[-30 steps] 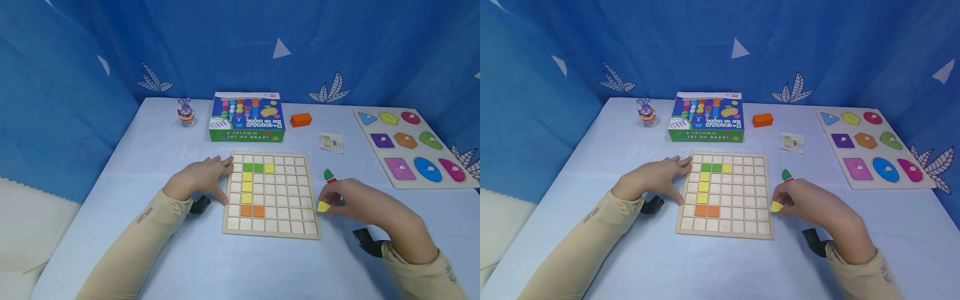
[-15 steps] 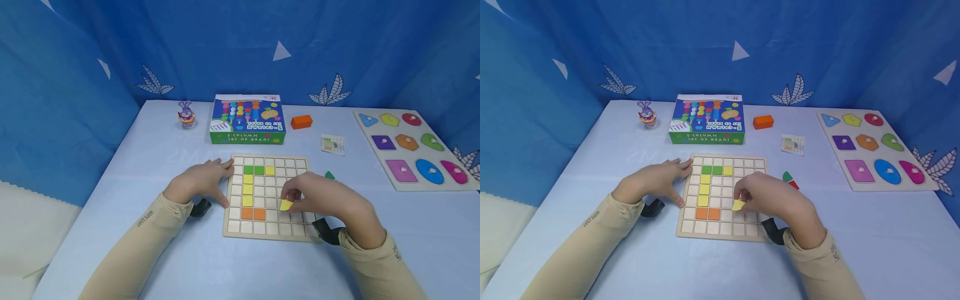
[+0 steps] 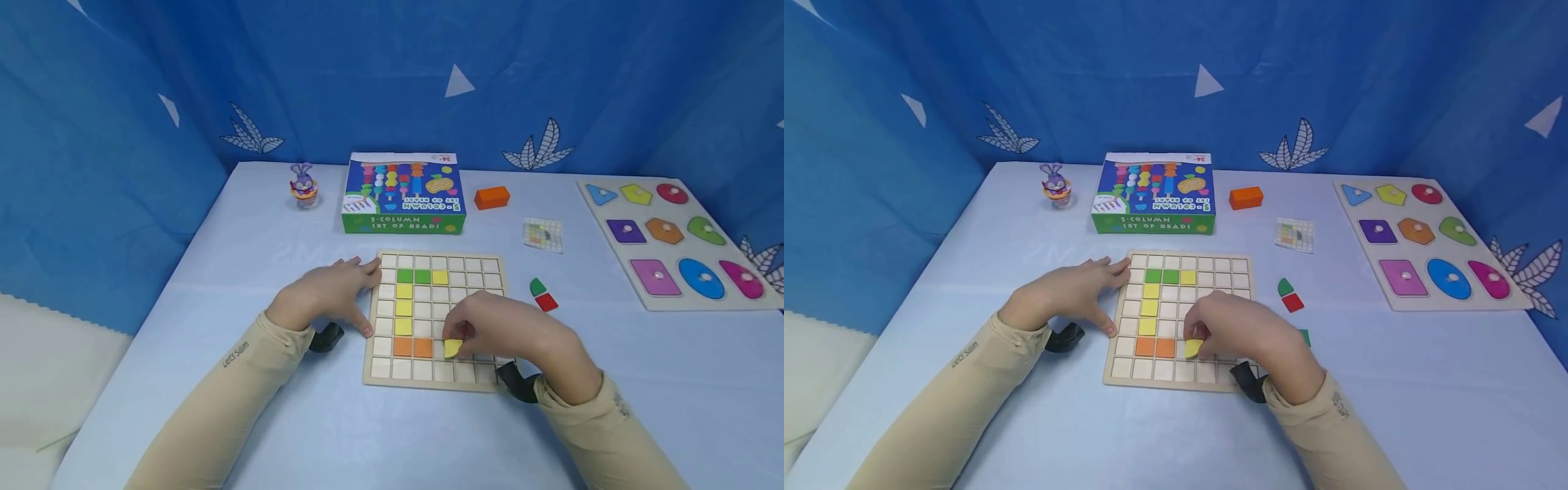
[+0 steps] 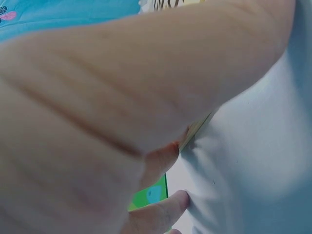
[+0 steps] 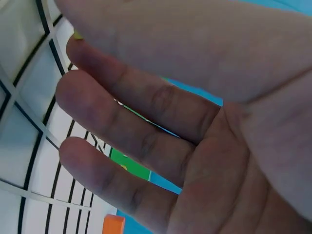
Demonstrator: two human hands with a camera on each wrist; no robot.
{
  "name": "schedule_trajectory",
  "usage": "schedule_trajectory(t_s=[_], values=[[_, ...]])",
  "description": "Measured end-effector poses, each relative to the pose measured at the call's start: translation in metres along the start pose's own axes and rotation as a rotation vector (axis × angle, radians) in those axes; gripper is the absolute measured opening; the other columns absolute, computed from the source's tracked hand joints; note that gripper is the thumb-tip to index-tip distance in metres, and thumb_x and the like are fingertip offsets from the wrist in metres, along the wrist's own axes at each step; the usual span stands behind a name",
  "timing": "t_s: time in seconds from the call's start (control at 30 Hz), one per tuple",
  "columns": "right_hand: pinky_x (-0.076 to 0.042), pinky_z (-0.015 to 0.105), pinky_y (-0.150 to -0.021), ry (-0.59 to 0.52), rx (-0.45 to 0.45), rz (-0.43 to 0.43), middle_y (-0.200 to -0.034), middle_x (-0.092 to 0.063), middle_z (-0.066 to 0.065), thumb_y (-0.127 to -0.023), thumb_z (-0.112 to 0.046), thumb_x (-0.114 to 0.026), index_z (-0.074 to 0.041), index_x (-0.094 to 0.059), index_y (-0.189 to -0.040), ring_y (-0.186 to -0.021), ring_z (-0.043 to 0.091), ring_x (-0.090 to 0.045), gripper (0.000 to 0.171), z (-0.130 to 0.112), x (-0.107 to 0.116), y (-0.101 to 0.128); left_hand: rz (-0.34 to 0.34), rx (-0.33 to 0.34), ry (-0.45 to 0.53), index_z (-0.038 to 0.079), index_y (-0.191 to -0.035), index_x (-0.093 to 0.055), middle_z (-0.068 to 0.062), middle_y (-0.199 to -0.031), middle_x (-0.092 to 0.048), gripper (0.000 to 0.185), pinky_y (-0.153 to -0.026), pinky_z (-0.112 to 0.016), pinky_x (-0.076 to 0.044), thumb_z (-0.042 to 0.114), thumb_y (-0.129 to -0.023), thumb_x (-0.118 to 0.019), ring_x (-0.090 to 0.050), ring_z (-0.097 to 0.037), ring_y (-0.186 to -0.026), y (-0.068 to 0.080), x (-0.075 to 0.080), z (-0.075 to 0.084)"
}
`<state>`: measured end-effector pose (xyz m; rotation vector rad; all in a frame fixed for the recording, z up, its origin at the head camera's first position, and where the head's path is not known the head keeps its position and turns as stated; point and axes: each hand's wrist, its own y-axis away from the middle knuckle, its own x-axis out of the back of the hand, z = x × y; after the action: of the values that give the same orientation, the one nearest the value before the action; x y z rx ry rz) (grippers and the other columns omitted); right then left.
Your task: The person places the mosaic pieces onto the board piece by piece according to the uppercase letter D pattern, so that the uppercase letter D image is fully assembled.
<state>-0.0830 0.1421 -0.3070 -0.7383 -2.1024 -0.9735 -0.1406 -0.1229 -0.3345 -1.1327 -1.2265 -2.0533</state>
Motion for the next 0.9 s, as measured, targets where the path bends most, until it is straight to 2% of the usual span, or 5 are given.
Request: schedule_trajectory(t_s=[0.4, 0.67, 0.9], values=[[-0.052, 0.028, -0.073, -0.004, 0.027, -0.037, -0.077, -0.063, -0.012, -0.077, -0.009, -0.088, -0.02, -0.079, -0.097, -0.076, 0.013, -0.057, 0.025, 0.001, -0.008, -0.012, -0.001, 0.002, -0.002, 0.02, -0.159, -0.031, 0.005, -0.168, -0.009, 0.112, -0.117, -0.06, -0.02, 0.055, -0.069, -0.087, -0.008, -0.033, -0.152, -0.002, 0.0, -0.001], [-0.053, 0.027, -0.075, 0.014, 0.042, 0.001, -0.082, -0.065, -0.013, -0.078, -0.01, -0.088, -0.019, -0.081, -0.102, -0.078, 0.012, -0.058, 0.027, 0.001, -0.012, -0.017, -0.003, 0.001, 0.008, 0.019, -0.159, -0.031, 0.004, -0.168, -0.009, 0.112, -0.117, -0.061, -0.02, 0.053, -0.069, -0.088, -0.008, -0.034, -0.152, -0.001, 0.002, -0.001], [-0.052, 0.028, -0.073, 0.012, 0.043, -0.002, -0.078, -0.063, -0.013, -0.078, -0.01, -0.088, -0.021, -0.078, -0.096, -0.078, 0.013, -0.057, 0.024, 0.0, -0.014, -0.019, 0.0, 0.005, 0.011, 0.019, -0.159, -0.031, 0.005, -0.167, -0.008, 0.112, -0.117, -0.061, -0.02, 0.053, -0.069, -0.088, -0.008, -0.034, -0.152, -0.001, 0.001, 0.0]])
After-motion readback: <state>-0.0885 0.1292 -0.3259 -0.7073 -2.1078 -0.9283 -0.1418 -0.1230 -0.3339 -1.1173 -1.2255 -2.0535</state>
